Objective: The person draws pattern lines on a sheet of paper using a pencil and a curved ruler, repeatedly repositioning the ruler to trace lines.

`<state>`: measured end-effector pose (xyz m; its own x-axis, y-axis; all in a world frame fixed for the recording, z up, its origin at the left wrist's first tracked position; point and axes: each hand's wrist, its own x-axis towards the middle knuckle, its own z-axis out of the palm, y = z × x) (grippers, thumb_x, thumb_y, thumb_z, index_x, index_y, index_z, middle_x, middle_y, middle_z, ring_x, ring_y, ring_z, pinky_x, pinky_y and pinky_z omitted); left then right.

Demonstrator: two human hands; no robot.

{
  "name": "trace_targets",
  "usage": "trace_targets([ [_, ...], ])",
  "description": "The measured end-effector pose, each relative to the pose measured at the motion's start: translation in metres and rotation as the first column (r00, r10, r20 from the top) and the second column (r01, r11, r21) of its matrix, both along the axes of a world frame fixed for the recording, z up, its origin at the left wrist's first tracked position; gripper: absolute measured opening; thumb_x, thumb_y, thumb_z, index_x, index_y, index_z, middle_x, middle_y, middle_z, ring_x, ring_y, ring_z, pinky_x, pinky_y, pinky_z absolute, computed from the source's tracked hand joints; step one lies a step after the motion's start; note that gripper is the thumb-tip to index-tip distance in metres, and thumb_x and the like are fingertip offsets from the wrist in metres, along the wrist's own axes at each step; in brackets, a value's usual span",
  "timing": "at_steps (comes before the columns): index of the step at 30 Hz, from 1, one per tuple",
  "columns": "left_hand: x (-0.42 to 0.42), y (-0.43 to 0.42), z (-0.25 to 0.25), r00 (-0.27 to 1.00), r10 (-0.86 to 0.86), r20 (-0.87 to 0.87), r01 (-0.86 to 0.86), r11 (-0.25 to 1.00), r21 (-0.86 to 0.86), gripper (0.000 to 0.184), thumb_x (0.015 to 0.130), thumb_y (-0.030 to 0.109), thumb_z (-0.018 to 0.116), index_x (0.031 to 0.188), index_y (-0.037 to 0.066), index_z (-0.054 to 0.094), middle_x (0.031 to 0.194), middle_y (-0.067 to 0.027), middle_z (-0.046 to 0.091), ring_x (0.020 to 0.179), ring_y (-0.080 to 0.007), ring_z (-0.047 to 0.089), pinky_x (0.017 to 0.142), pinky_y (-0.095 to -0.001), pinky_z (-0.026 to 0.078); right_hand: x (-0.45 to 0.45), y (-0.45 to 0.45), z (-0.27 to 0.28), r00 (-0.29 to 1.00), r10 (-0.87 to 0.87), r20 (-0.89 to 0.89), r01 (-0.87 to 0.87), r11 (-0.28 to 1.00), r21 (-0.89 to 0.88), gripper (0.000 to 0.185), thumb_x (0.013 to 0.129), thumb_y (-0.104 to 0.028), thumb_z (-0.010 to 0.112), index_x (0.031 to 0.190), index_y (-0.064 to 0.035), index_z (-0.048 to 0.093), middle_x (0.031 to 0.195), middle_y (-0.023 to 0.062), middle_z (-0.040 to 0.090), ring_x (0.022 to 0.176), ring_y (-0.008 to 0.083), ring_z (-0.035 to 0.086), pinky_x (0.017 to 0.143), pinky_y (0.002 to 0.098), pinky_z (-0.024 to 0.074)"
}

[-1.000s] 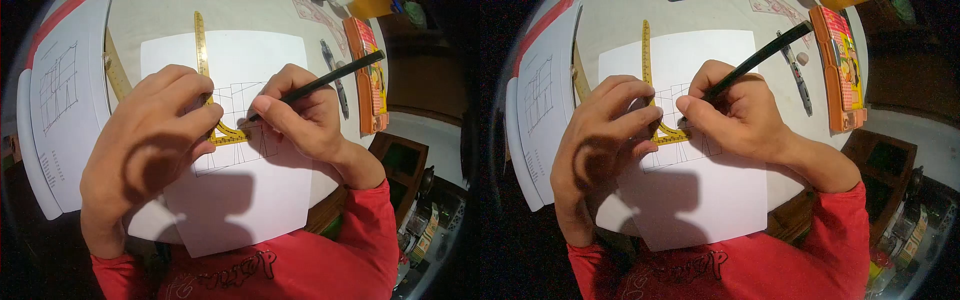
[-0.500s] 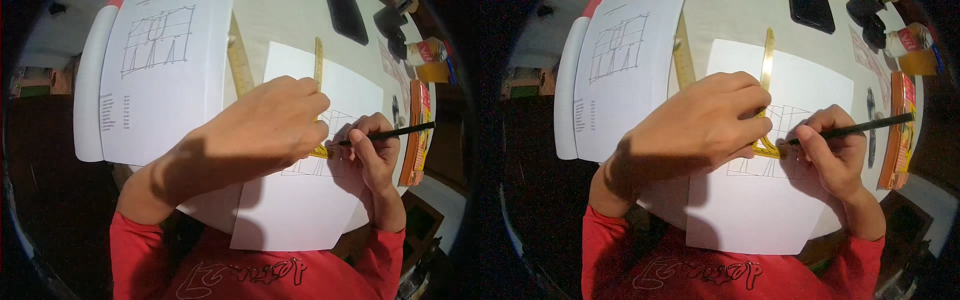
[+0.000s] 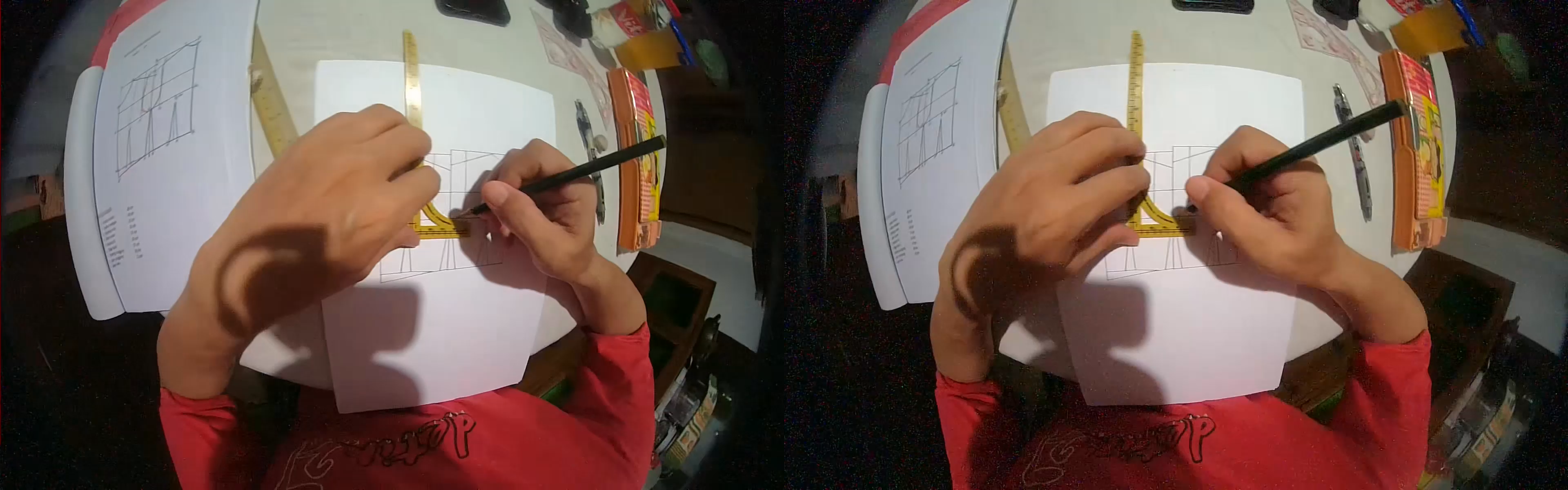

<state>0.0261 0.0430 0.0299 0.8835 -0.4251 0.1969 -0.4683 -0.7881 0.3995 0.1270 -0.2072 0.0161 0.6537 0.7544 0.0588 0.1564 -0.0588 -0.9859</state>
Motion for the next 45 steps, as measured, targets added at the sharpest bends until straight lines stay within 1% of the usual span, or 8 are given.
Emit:
trace_targets([
  [9, 0.001, 0.007, 0.003, 1.0, 0.002, -0.029, -0.003, 1.0, -0.009, 0.045, 0.102, 0.045, 0.071, 0.106, 0.0, 0.072, 0.121, -0.0149, 0.068, 0.114, -0.0319, 0.065, 0.095, -0.0414, 0.056, -0.005, 0.009, -0.001, 0.999, -0.036, 0.033, 0.036, 0.999, -0.002, 0.01, 0.101, -0.006, 0.072, 0.093, -0.0034, 0.068, 0.075, 0.0005, 0.062, 0.06, 0.0093, 0.047, 0.055, 0.0227, 0.0361],
  [19, 0.001, -0.003, 0.003, 0.999, 0.019, -0.028, -0.018, 1.0, 0.015, 0.045, 0.098, 0.044, 0.076, 0.107, 0.0, 0.073, 0.121, -0.0145, 0.069, 0.116, -0.032, 0.065, 0.097, -0.0412, 0.057, -0.002, -0.002, 0.0, 0.999, -0.034, -0.039, 0.033, 0.999, -0.022, 0.011, 0.101, -0.006, 0.072, 0.092, -0.0018, 0.068, 0.076, 0.0006, 0.061, 0.06, 0.0098, 0.046, 0.055, 0.0229, 0.0353],
  [23, 0.003, 0.0, -0.001, 1.0, 0.016, 0.007, -0.015, 1.0, -0.017, 0.046, 0.098, 0.046, 0.076, 0.106, 0.001, 0.074, 0.12, -0.0142, 0.069, 0.115, -0.0319, 0.065, 0.097, -0.0409, 0.057, -0.001, 0.004, -0.002, 0.998, 0.006, 0.056, -0.005, 1.0, -0.012, 0.011, 0.101, -0.005, 0.072, 0.092, -0.0014, 0.069, 0.075, 0.0005, 0.061, 0.06, 0.01, 0.045, 0.055, 0.0233, 0.0348],
  [29, 0.004, -0.009, -0.008, 1.0, 0.022, 0.016, -0.022, 0.999, -0.038, 0.051, 0.101, 0.052, 0.071, 0.104, 0.001, 0.073, 0.12, -0.0138, 0.068, 0.113, -0.0315, 0.065, 0.095, -0.0407, 0.057, 0.001, -0.006, -0.009, 0.998, 0.02, 0.059, -0.019, 1.0, -0.007, 0.01, 0.1, -0.004, 0.073, 0.092, -0.0019, 0.069, 0.074, 0.0003, 0.061, 0.059, 0.01, 0.045, 0.054, 0.0235, 0.0346],
  [34, 0.002, -0.009, -0.01, 1.0, 0.026, -0.002, -0.026, 0.999, -0.034, 0.058, 0.103, 0.06, 0.065, 0.103, 0.002, 0.073, 0.12, -0.0138, 0.068, 0.112, -0.0313, 0.065, 0.094, -0.0407, 0.057, 0.005, -0.008, -0.003, 0.971, 0.133, 0.197, -0.117, 0.989, -0.09, 0.009, 0.1, 0.0, 0.071, 0.095, -0.0036, 0.065, 0.087, 0.0101, 0.075, 0.064, 0.0111, 0.06, 0.062, 0.0217, 0.0495],
  [39, -0.006, -0.003, -0.012, 1.0, 0.027, -0.008, -0.027, 0.998, -0.054, 0.063, 0.103, 0.064, 0.061, 0.103, 0.002, 0.073, 0.119, -0.014, 0.068, 0.112, -0.0311, 0.065, 0.094, -0.0408, 0.056, -0.003, -0.002, -0.005, 0.973, 0.128, 0.192, -0.111, 0.989, -0.099, 0.008, 0.1, 0.001, 0.071, 0.095, -0.0031, 0.066, 0.087, 0.0104, 0.075, 0.064, 0.0116, 0.06, 0.062, 0.0222, 0.0496],
  [42, -0.008, -0.005, -0.012, 0.999, 0.04, 0.001, -0.04, 0.998, -0.038, 0.064, 0.103, 0.064, 0.06, 0.104, 0.001, 0.073, 0.12, -0.0142, 0.069, 0.113, -0.0311, 0.065, 0.095, -0.0411, 0.056, -0.009, 0.001, -0.01, 0.997, 0.019, 0.07, -0.02, 1.0, 0.001, 0.009, 0.1, -0.002, 0.072, 0.092, -0.0029, 0.068, 0.077, 0.0032, 0.065, 0.06, 0.0105, 0.05, 0.056, 0.0233, 0.0388],
  [45, -0.008, -0.004, -0.012, 0.999, 0.043, 0.0, -0.043, 0.998, -0.035, 0.064, 0.103, 0.064, 0.06, 0.104, 0.001, 0.074, 0.12, -0.0142, 0.069, 0.113, -0.0312, 0.065, 0.095, -0.0411, 0.057, -0.009, 0.002, -0.011, 0.999, 0.0, 0.045, -0.001, 1.0, 0.023, 0.01, 0.1, -0.003, 0.072, 0.091, -0.0029, 0.068, 0.074, 0.0008, 0.062, 0.059, 0.0101, 0.046, 0.054, 0.0237, 0.0352],
])
